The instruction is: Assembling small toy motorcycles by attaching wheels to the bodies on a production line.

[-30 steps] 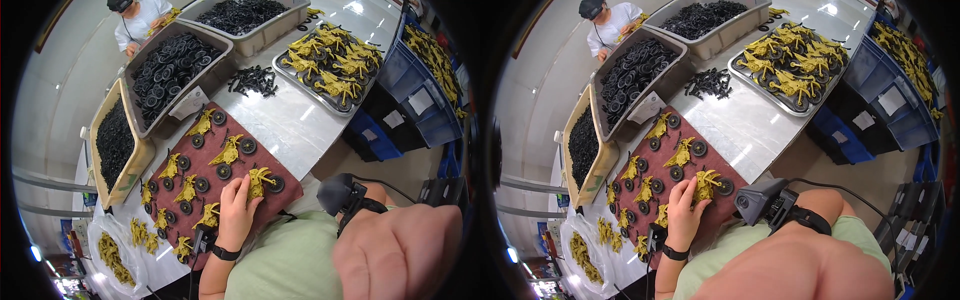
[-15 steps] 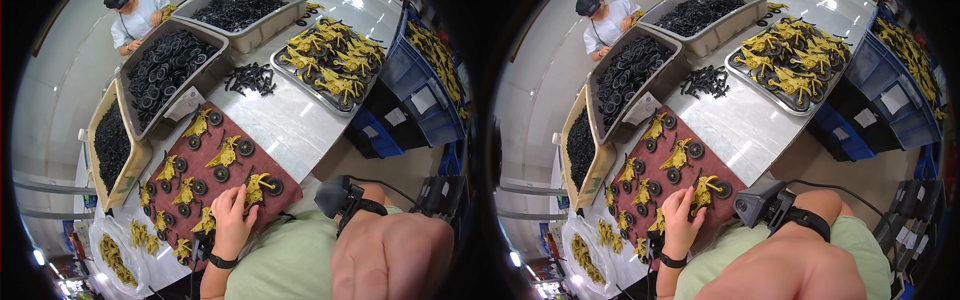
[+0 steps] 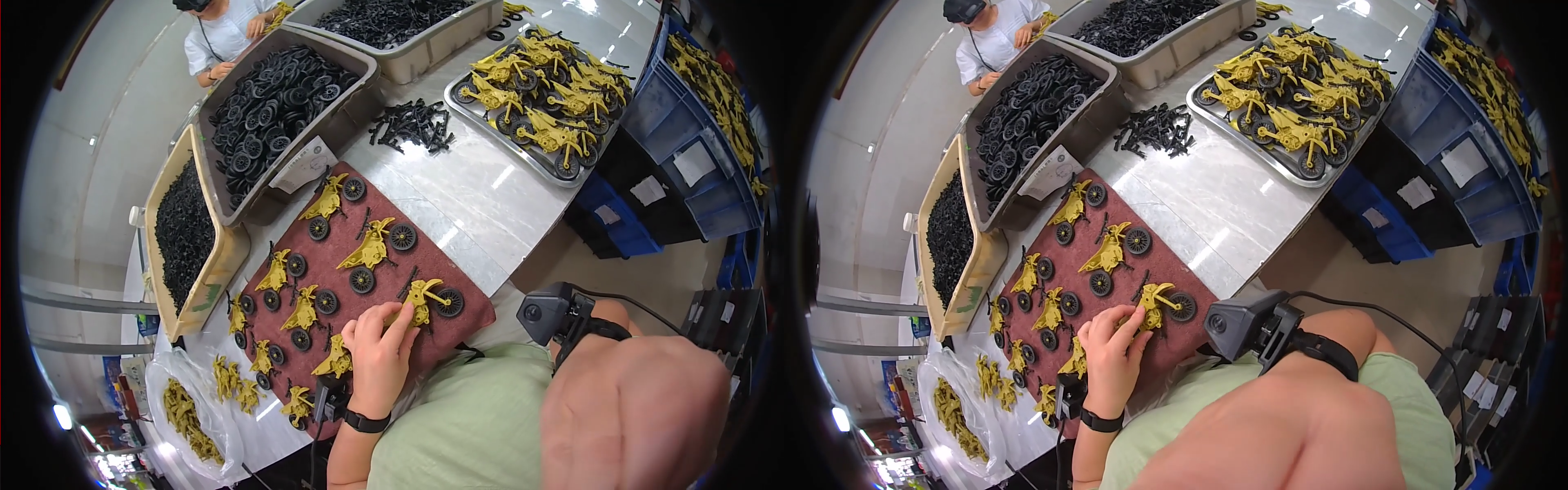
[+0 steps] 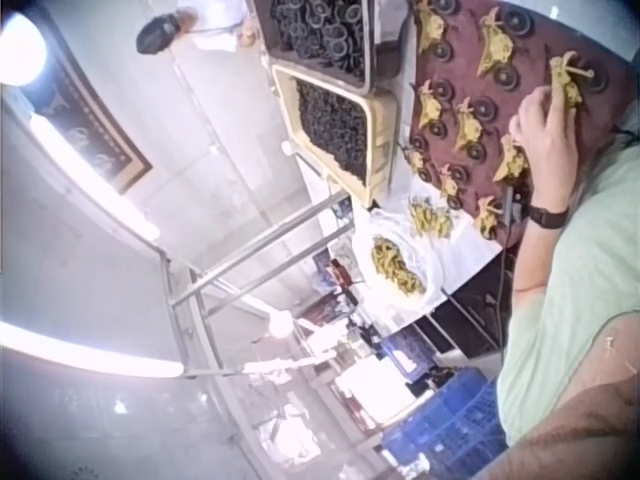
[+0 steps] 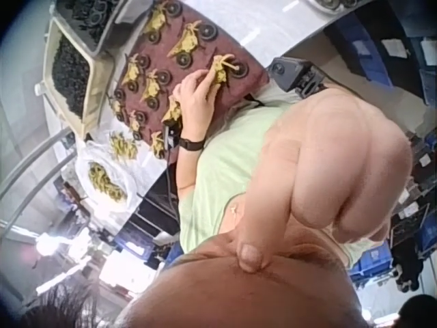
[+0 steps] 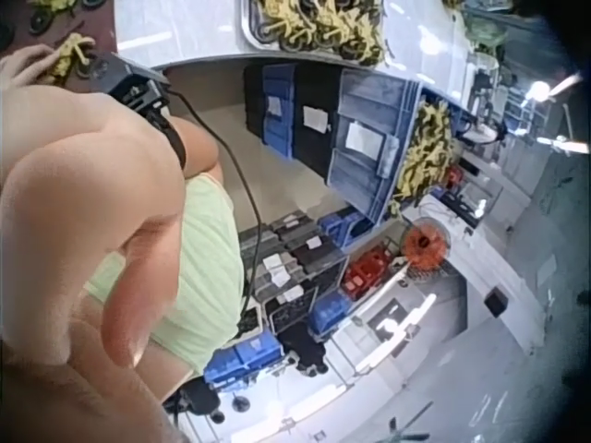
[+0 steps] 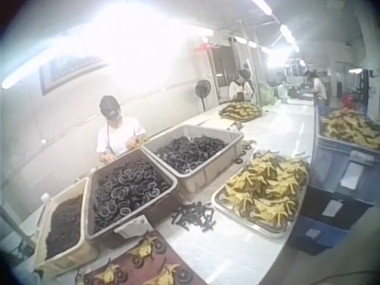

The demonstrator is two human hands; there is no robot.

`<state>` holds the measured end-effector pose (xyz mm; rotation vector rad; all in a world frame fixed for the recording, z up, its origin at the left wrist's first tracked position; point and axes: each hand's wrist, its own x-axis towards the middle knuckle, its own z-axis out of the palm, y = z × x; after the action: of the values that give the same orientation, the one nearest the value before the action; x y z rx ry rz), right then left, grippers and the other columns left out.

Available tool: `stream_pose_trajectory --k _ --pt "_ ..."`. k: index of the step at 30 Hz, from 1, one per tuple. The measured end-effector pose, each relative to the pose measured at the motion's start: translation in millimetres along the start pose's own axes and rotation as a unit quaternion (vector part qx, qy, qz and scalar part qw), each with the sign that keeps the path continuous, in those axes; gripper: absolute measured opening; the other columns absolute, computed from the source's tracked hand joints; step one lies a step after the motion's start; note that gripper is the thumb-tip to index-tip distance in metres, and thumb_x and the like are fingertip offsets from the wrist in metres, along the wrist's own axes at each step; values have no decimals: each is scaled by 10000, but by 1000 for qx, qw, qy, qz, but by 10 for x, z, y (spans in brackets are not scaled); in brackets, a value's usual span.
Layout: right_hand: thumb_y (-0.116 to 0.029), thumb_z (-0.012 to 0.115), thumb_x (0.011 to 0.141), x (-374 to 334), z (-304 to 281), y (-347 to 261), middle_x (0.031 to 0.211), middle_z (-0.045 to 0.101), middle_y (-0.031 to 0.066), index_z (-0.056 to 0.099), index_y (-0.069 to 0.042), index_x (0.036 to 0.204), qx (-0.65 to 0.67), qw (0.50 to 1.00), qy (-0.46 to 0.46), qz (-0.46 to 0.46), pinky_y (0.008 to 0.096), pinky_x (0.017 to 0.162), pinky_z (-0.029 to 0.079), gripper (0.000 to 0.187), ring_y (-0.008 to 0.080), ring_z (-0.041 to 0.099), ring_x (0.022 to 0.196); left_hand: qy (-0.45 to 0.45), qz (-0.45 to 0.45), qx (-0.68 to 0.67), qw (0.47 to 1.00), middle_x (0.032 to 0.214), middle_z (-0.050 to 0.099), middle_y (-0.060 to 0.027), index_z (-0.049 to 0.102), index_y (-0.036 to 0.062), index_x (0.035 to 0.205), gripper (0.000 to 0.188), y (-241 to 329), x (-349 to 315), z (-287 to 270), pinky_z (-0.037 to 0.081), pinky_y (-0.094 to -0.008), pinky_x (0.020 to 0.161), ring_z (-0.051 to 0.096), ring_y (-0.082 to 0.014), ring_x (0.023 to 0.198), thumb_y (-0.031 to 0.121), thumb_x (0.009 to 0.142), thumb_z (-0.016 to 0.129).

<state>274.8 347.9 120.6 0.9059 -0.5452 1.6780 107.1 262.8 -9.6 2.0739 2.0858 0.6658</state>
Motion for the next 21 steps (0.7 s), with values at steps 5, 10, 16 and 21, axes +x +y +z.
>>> stream_pose_trajectory --k 5,10,16,21 --pt "-22 616 834 -155 -547 -210 982 550 202 568 11 907 -250 940 -103 206 486 694 504 93 389 603 813 11 -15 1 1000 1055 602 -110 637 40 1083 378 -33 -72 -46 435 -390 825 572 -285 939 31 711 708" --pt "-70 668 775 -604 -1130 -279 1170 550 151 574 -58 1117 -633 656 -241 331 444 909 450 356 329 558 1075 2 14 35 999 1042 602 -149 614 -16 1073 333 27 -30 -14 454 -382 798 581 -298 928 16 743 655" --pt "-99 674 731 -932 -1253 -170 1316 487 130 534 -107 1257 -728 455 -341 382 445 1022 366 545 289 459 1246 13 19 143 989 1063 593 -212 571 -73 1102 414 44 -53 120 492 -401 807 589 -351 935 36 713 660" --pt "-160 734 733 -956 -1436 -117 1243 553 83 567 -114 1200 -705 511 -272 411 455 1018 360 498 249 476 1223 -5 -38 60 997 1046 584 -177 562 -66 1122 392 20 7 26 501 -352 780 593 -296 900 45 751 628"
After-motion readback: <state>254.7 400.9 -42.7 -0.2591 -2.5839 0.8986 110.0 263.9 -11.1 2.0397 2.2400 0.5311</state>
